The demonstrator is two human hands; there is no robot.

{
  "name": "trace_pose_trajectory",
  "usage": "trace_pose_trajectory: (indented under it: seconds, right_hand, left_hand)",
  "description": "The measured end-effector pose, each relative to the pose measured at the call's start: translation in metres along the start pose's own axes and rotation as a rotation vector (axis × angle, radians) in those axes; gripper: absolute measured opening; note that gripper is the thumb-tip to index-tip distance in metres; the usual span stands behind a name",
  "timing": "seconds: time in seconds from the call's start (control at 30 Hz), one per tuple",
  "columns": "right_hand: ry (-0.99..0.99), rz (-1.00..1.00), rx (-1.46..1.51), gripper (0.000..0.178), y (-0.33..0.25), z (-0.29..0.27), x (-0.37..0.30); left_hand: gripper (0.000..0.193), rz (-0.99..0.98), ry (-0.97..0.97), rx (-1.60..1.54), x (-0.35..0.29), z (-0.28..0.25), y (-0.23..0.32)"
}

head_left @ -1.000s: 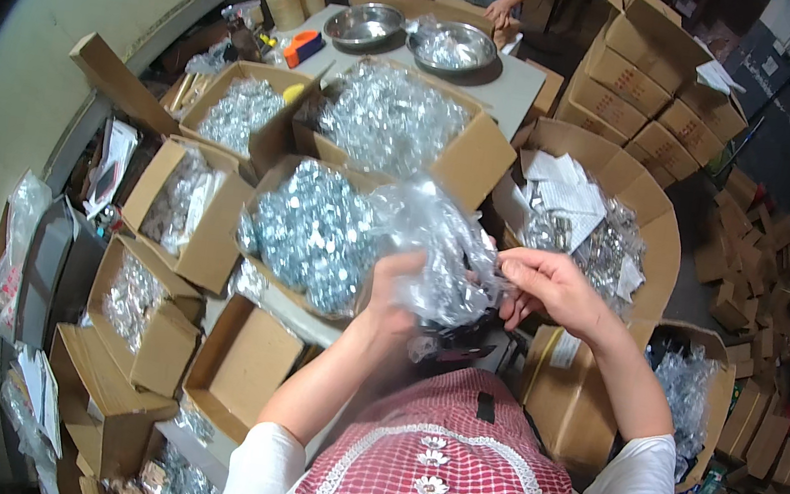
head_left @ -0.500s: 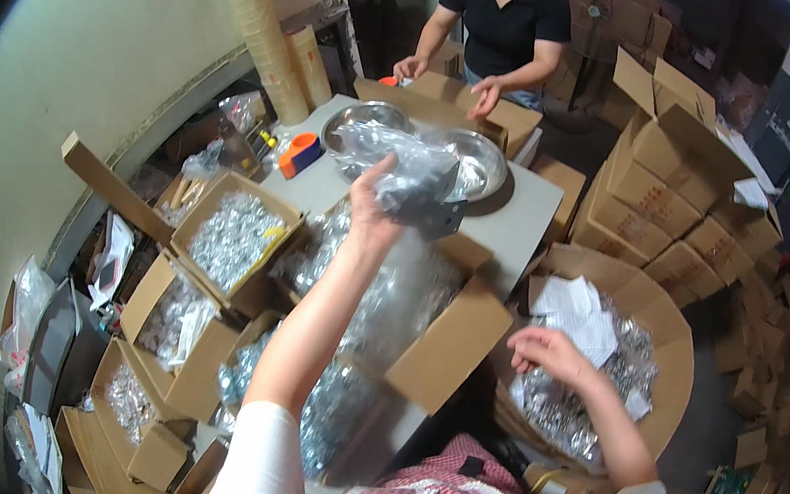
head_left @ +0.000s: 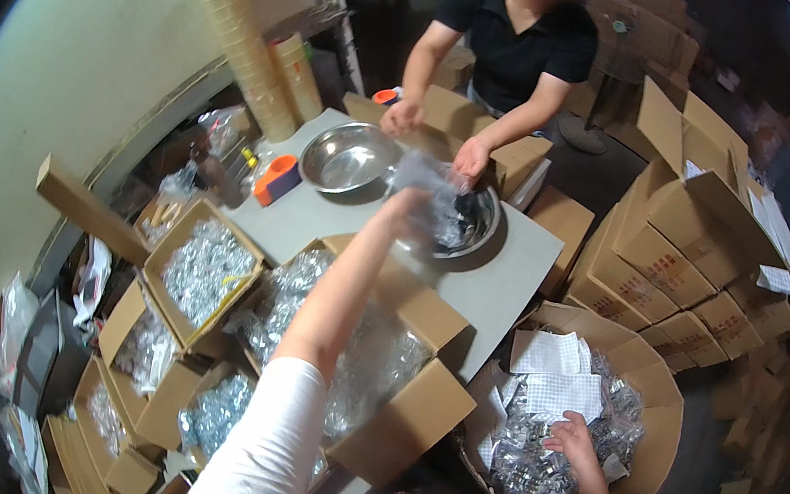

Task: The person repeatedly picks small plastic-wrapped items from open boxes, places them on a digital scale, and then transfers them into a larger cardboard box. The process is repeated continuously throughout the clip.

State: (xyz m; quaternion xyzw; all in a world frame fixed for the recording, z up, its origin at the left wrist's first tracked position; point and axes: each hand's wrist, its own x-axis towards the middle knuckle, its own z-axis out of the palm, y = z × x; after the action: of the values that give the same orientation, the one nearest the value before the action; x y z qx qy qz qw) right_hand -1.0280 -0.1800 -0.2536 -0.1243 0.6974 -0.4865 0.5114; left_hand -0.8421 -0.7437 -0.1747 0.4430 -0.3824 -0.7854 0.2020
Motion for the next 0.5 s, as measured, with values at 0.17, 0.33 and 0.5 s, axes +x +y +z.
trace_pose_trajectory:
  seconds: [0.17, 0.33, 0.5]
  right_hand:
    - [-0.086, -0.062, -0.097, 0.048, -0.021, 0.024, 0.003]
    - [-0.17, -0.324, -0.21, 0.026, -0.062, 0.089, -0.015]
    - [-0.283, -0.711, -0.224, 0.014, -0.088, 0.189, -0.087]
  left_hand:
    - [0.06, 0.123, -0.065, 0.325, -0.129, -0.032, 0.035]
    - [0.049, 0.207, -0.038, 0.527, -0.311, -0.115, 0.026]
    - [0.048, 0.224, 0.065, 0.724, -0.521, -0.245, -0.029]
